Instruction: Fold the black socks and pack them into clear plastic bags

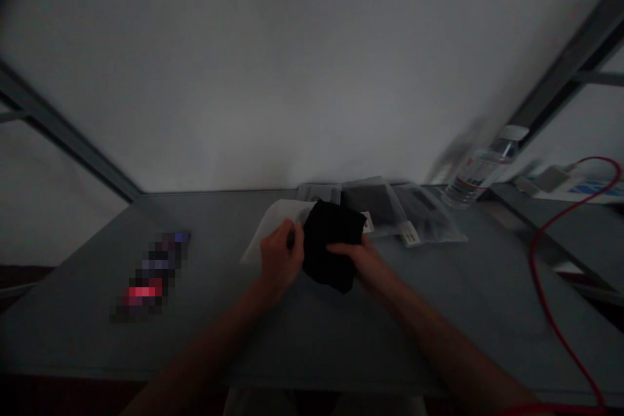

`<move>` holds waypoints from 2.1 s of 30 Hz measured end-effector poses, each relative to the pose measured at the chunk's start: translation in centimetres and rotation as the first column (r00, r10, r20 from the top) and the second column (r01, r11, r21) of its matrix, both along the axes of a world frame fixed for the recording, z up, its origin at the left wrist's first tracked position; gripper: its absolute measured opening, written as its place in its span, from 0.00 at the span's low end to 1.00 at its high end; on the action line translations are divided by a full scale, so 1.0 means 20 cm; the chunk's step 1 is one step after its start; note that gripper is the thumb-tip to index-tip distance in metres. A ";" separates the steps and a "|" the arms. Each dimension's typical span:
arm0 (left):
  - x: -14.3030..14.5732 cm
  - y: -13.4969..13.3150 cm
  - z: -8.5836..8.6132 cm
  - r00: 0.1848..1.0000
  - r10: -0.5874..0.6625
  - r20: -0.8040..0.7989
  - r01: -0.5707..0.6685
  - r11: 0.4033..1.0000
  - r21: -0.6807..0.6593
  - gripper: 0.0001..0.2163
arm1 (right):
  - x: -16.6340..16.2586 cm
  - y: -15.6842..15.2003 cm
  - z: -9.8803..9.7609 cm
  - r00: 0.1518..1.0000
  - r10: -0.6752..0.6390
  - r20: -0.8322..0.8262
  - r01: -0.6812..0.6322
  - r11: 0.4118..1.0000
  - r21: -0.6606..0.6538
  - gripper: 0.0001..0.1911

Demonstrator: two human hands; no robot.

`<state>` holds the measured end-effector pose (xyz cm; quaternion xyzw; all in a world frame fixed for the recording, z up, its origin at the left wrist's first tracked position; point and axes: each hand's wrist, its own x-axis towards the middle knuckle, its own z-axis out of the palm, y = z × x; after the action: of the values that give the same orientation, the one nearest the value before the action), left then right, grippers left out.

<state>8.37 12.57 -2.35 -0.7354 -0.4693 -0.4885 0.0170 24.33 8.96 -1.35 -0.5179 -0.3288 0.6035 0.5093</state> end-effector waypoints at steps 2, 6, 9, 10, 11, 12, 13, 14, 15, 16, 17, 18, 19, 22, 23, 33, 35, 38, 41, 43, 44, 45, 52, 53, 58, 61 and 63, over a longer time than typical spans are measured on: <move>0.01 -0.01 -0.01 0.999 -0.028 -0.033 0.029 0.999 0.013 0.13 | 0.00 0.01 0.02 0.988 0.055 -0.142 -0.068 0.993 -0.093 0.22; 0.02 -0.03 -0.01 0.992 -0.059 -0.113 0.047 0.993 -0.106 0.10 | 0.00 0.02 0.03 0.956 0.069 -0.286 -0.104 0.988 -0.112 0.24; 0.02 -0.04 0.02 0.981 0.041 -0.187 -0.095 0.954 -0.286 0.06 | -0.01 0.03 0.00 0.975 0.001 -0.224 -0.029 0.992 -0.123 0.21; 0.02 -0.03 0.04 0.972 0.091 -0.217 -0.160 0.932 -0.325 0.05 | -0.02 0.03 -0.01 0.982 -0.017 -0.187 -0.008 0.991 -0.130 0.19; 0.01 -0.02 0.05 0.961 0.138 -0.240 -0.218 0.912 -0.347 0.03 | -0.02 0.03 -0.02 0.988 -0.018 -0.153 -0.003 0.991 -0.130 0.17; -0.01 -0.01 0.07 0.951 0.176 -0.254 -0.261 0.899 -0.351 0.04 | -0.03 0.03 -0.03 0.992 0.000 -0.126 -0.016 0.992 -0.124 0.16; -0.02 0.00 0.08 0.945 0.202 -0.259 -0.286 0.894 -0.345 0.08 | -0.03 0.03 -0.03 0.994 0.031 -0.108 -0.044 0.992 -0.116 0.15; -0.04 0.02 0.09 0.942 0.212 -0.259 -0.293 0.895 -0.336 0.11 | -0.03 0.02 -0.04 0.993 0.069 -0.095 -0.079 0.991 -0.107 0.14; -0.06 0.04 0.10 0.944 0.208 -0.257 -0.288 0.899 -0.331 0.12 | -0.04 0.02 -0.04 0.991 0.107 -0.086 -0.115 0.989 -0.095 0.14; -0.08 0.05 0.10 0.947 0.194 -0.256 -0.276 0.900 -0.337 0.12 | -0.04 0.01 -0.05 0.987 0.140 -0.078 -0.146 0.986 -0.083 0.14; -0.10 0.07 0.10 0.951 0.176 -0.255 -0.261 0.898 -0.353 0.10 | -0.04 0.01 -0.05 0.984 0.166 -0.071 -0.171 0.983 -0.071 0.14; -0.11 0.08 0.09 0.953 0.163 -0.256 -0.254 0.892 -0.375 0.08 | -0.04 0.00 -0.06 0.981 0.185 -0.063 -0.189 0.980 -0.060 0.15; -0.12 0.09 0.09 0.954 0.156 -0.258 -0.251 0.884 -0.394 0.05 | -0.04 0.00 -0.06 0.978 0.201 -0.054 -0.203 0.978 -0.048 0.15; -0.13 0.10 0.08 0.950 0.161 -0.266 -0.263 0.872 -0.412 0.03 | -0.03 0.01 -0.07 0.967 0.254 -0.013 -0.254 0.967 -0.022 0.15; -0.12 0.10 0.07 0.949 0.165 -0.270 -0.267 0.874 -0.406 0.03 | -0.02 0.01 -0.08 0.963 0.268 0.006 -0.268 0.963 -0.015 0.15; -0.08 0.04 0.09 0.992 0.058 -0.116 -0.085 0.967 -0.242 0.09 | 0.01 -0.01 -0.01 0.909 0.373 0.186 -0.392 0.917 0.072 0.14; -0.07 0.02 0.10 0.997 -0.009 -0.079 -0.003 0.990 -0.144 0.09 | 0.01 -0.01 -0.02 0.896 0.392 0.207 -0.413 0.908 0.066 0.14; -0.07 -0.01 0.11 0.994 -0.080 -0.074 0.079 0.997 -0.018 0.11 | 0.01 -0.01 -0.03 0.887 0.411 0.211 -0.439 0.892 0.106 0.14; -0.08 -0.02 0.13 0.993 -0.081 -0.086 0.083 0.996 0.023 0.11 | -0.01 -0.01 -0.04 0.892 0.392 0.226 -0.430 0.890 0.150 0.12; -0.09 -0.01 0.14 0.996 -0.054 -0.078 0.055 0.998 0.016 0.11 | -0.03 -0.01 -0.04 0.908 0.319 0.271 -0.377 0.905 0.196 0.12; -0.09 -0.01 0.15 0.997 -0.041 -0.070 0.041 0.999 0.003 0.11 | -0.03 -0.02 -0.03 0.915 0.269 0.300 -0.342 0.911 0.228 0.13; -0.10 0.00 0.16 0.998 -0.030 -0.060 0.029 0.999 -0.016 0.10 | -0.03 -0.02 -0.02 0.918 0.219 0.330 -0.313 0.912 0.266 0.14; -0.10 -0.01 0.23 1.000 0.005 0.019 0.000 0.970 -0.243 0.10 | -0.02 -0.06 0.01 0.893 0.187 0.410 -0.362 0.840 0.404 0.16; -0.11 -0.01 0.23 1.000 0.003 0.028 0.005 0.965 -0.263 0.10 | -0.02 -0.07 0.01 0.890 0.212 0.403 -0.379 0.837 0.396 0.16; -0.11 -0.01 0.21 0.999 -0.032 -0.015 0.029 0.979 -0.200 0.11 | -0.04 -0.10 -0.02 0.915 0.256 0.312 -0.358 0.872 0.335 0.25; -0.09 -0.03 0.19 0.997 -0.055 -0.054 0.051 0.997 -0.059 0.12 | -0.05 -0.09 -0.01 0.927 0.271 0.259 -0.349 0.877 0.330 0.25; -0.09 -0.05 0.18 0.992 -0.086 -0.091 0.088 0.996 0.016 0.12 | -0.05 -0.08 0.00 0.934 0.266 0.238 -0.338 0.874 0.349 0.24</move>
<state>6.64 11.53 1.28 -0.7761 -0.4309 -0.4598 0.0240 23.36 7.44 -1.30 -0.4029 -0.5631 0.5496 0.4675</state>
